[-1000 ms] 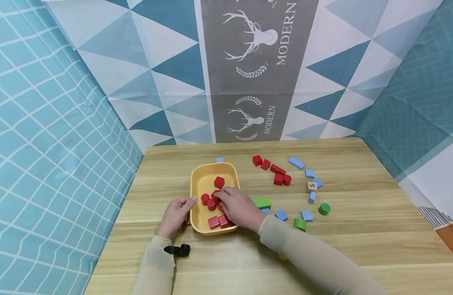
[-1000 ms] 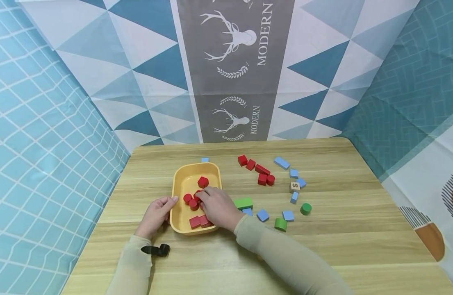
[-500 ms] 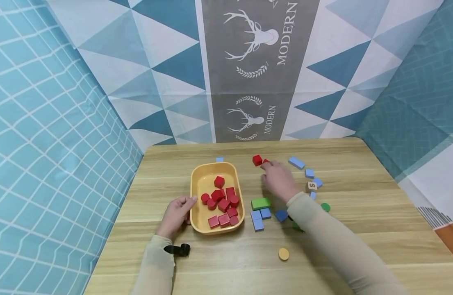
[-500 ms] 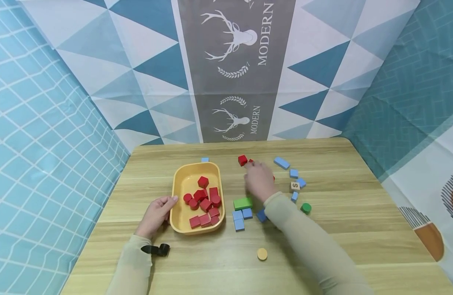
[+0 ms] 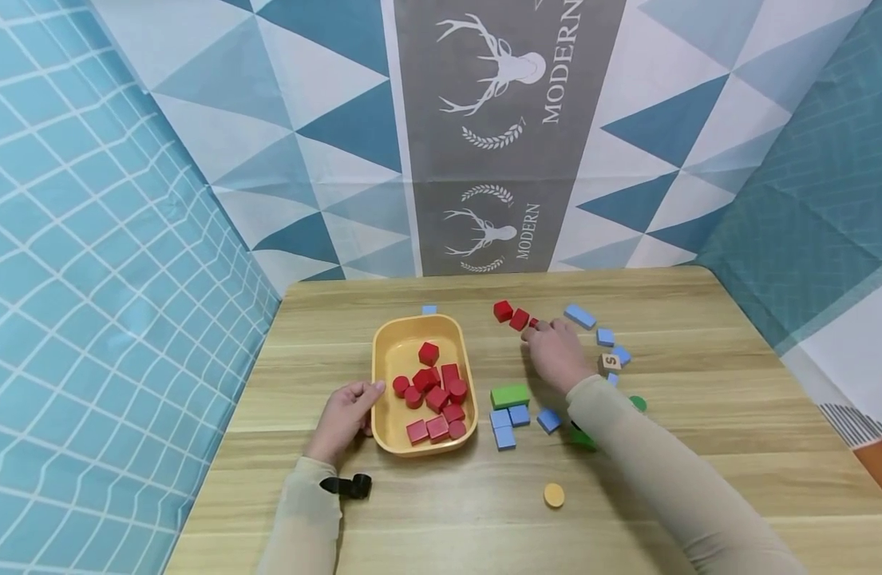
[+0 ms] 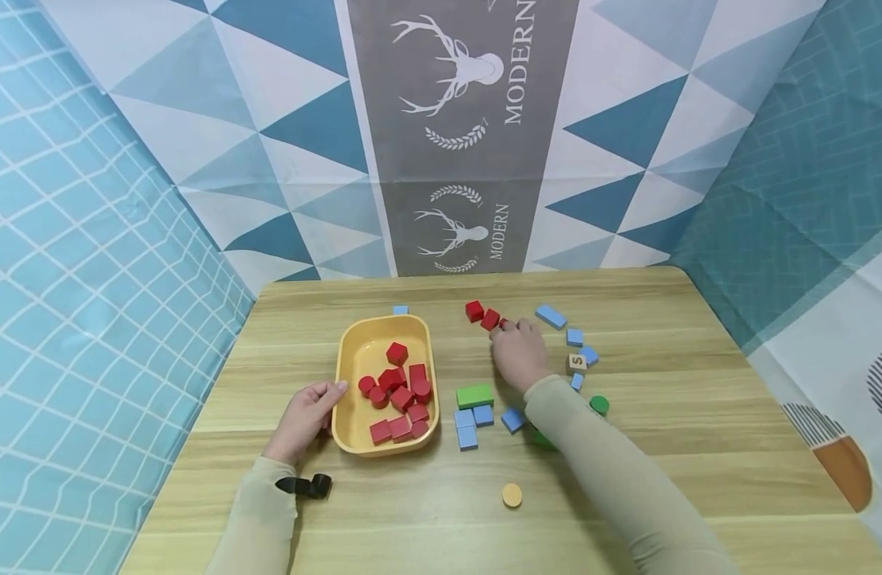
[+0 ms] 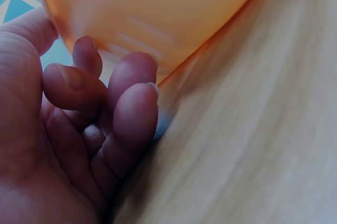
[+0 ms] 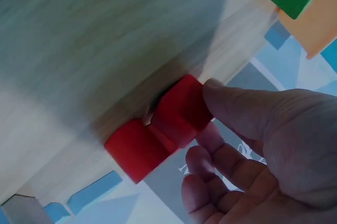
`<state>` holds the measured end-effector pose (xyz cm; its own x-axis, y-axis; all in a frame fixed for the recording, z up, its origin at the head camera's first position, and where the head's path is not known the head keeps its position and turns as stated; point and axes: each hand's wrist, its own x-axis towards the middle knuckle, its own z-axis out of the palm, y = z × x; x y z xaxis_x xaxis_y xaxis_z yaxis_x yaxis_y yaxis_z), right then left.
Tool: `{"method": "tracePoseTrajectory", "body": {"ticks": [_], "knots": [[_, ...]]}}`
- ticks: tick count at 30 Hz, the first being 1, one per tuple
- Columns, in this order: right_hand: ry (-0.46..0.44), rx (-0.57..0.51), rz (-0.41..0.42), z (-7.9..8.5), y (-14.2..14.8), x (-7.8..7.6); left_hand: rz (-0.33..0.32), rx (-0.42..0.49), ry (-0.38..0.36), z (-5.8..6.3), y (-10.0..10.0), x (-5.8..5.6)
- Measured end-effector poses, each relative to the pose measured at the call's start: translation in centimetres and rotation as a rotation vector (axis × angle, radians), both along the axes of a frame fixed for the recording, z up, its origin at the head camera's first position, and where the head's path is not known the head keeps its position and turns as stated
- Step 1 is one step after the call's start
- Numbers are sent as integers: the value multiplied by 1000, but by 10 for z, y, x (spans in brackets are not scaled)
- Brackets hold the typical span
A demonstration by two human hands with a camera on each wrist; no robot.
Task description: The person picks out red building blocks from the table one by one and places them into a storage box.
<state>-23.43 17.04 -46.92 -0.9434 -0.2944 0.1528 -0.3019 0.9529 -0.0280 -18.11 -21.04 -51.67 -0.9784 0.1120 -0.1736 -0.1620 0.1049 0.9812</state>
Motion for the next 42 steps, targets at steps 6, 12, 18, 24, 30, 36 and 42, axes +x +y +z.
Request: {"method": "tracePoseTrajectory", "body": {"ticks": [6, 12, 18, 24, 30, 36, 42], "knots": [[-11, -104, 42, 15, -18, 7, -4, 6, 3, 0, 0, 0], [77, -281, 268, 45, -75, 28, -6, -4, 4, 1, -2, 0], [37, -302, 487, 27, -118, 43, -5, -1, 2, -3, -1, 0], [-80, -210, 458, 2, -126, 44, -8, -15, 12, -1, 0, 0], [-63, -205, 431, -4, -127, 43, -3, -13, 8, 0, -1, -1], [-50, -201, 410, -5, -128, 44, -2, -10, 34, -3, -1, -1], [-38, -229, 368, -4, -129, 47, -4, -7, 59, -3, 0, -1]]}}
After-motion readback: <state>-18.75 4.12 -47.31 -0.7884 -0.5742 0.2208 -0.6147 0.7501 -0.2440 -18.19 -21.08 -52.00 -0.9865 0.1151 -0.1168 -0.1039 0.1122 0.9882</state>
